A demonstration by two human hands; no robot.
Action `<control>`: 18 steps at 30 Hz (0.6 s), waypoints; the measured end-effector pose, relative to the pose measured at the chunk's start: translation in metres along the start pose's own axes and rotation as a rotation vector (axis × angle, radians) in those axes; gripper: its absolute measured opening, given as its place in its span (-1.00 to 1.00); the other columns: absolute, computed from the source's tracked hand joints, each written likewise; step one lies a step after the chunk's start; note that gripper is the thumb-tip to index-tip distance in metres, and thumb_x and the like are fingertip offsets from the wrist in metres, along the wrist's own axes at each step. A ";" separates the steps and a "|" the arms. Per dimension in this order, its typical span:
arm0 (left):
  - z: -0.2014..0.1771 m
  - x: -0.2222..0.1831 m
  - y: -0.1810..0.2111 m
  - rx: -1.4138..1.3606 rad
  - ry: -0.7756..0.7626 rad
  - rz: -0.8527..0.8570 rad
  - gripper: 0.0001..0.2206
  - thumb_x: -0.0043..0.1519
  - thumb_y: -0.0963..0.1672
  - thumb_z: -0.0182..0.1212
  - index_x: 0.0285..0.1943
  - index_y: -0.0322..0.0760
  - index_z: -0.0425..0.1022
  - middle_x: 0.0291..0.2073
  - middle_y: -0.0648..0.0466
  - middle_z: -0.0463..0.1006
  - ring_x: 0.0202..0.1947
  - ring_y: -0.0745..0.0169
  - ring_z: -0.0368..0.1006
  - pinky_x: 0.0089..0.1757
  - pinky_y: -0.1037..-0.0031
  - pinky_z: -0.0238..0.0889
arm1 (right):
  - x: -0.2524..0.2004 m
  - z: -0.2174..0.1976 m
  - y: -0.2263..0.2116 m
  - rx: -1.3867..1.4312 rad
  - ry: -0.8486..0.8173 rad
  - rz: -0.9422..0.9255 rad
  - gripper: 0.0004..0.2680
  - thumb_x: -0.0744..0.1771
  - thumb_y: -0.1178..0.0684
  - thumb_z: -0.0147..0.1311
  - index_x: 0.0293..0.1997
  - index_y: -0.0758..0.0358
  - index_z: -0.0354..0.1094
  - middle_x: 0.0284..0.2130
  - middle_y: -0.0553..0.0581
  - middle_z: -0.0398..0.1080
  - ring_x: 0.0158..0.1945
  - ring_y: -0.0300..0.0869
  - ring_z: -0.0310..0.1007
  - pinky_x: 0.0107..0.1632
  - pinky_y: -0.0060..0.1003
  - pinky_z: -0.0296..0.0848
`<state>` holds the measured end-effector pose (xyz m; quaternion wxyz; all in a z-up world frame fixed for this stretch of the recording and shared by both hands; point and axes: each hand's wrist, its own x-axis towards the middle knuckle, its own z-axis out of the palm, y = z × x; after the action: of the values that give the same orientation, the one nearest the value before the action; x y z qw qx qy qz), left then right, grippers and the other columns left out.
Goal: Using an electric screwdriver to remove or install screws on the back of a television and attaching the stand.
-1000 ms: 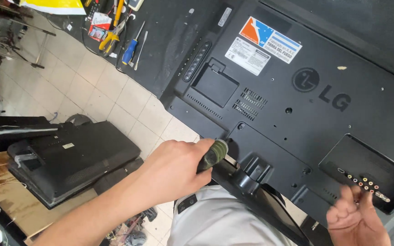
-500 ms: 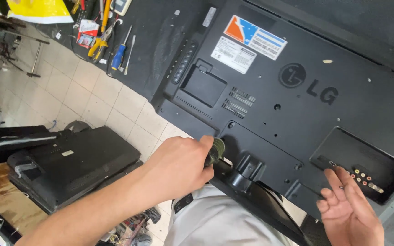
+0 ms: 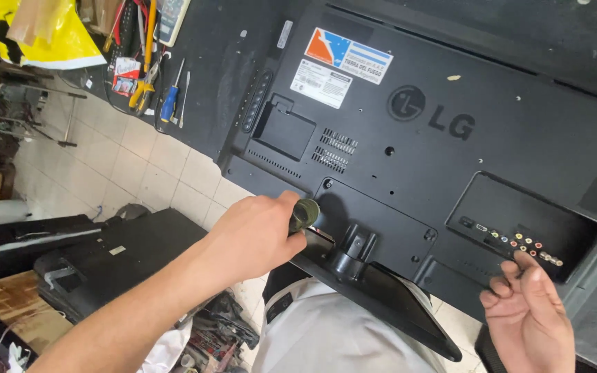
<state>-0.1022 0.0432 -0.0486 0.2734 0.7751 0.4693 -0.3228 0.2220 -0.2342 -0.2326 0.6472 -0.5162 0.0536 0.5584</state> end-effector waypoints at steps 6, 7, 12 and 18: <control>-0.006 -0.001 0.006 -0.027 -0.021 -0.052 -0.70 0.30 0.00 0.11 0.06 -0.26 0.38 -0.32 -0.16 0.69 -0.26 -0.38 0.56 -0.23 -0.04 0.38 | 0.000 -0.001 0.001 0.001 0.027 0.008 -0.83 0.52 -0.10 0.10 0.28 -0.17 0.49 -0.01 -0.23 0.55 -0.23 -0.42 0.38 -0.10 -0.39 0.32; -0.007 -0.002 0.007 -0.027 -0.030 -0.072 -0.69 0.30 0.00 0.10 0.08 -0.26 0.39 -0.31 -0.18 0.69 -0.24 -0.40 0.57 -0.21 -0.05 0.39 | 0.000 -0.004 0.003 0.050 0.035 0.012 -0.92 0.51 -0.13 0.16 0.12 -0.23 0.52 -0.03 -0.25 0.59 -0.26 -0.42 0.42 -0.10 -0.39 0.33; -0.003 0.000 0.008 -0.022 -0.011 -0.082 -0.69 0.29 0.00 0.11 0.06 -0.25 0.39 -0.30 -0.17 0.69 -0.23 -0.39 0.56 -0.21 -0.05 0.37 | 0.004 -0.024 0.012 0.117 -0.060 -0.028 -0.95 0.49 -0.09 0.21 0.04 -0.14 0.53 -0.07 -0.16 0.58 -0.23 -0.35 0.43 -0.07 -0.31 0.32; -0.008 -0.002 0.012 -0.057 -0.016 -0.118 -0.69 0.28 -0.01 0.12 0.09 -0.24 0.41 -0.32 -0.19 0.68 -0.25 -0.40 0.55 -0.23 -0.06 0.35 | 0.001 -0.011 0.005 0.115 -0.004 -0.047 -0.90 0.49 -0.07 0.20 0.12 -0.12 0.56 -0.09 -0.12 0.52 -0.22 -0.32 0.33 -0.10 -0.32 0.26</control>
<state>-0.0898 0.0432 -0.0402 0.2794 0.7355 0.5210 -0.3310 0.2245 -0.2425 -0.2411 0.6890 -0.4780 0.0721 0.5400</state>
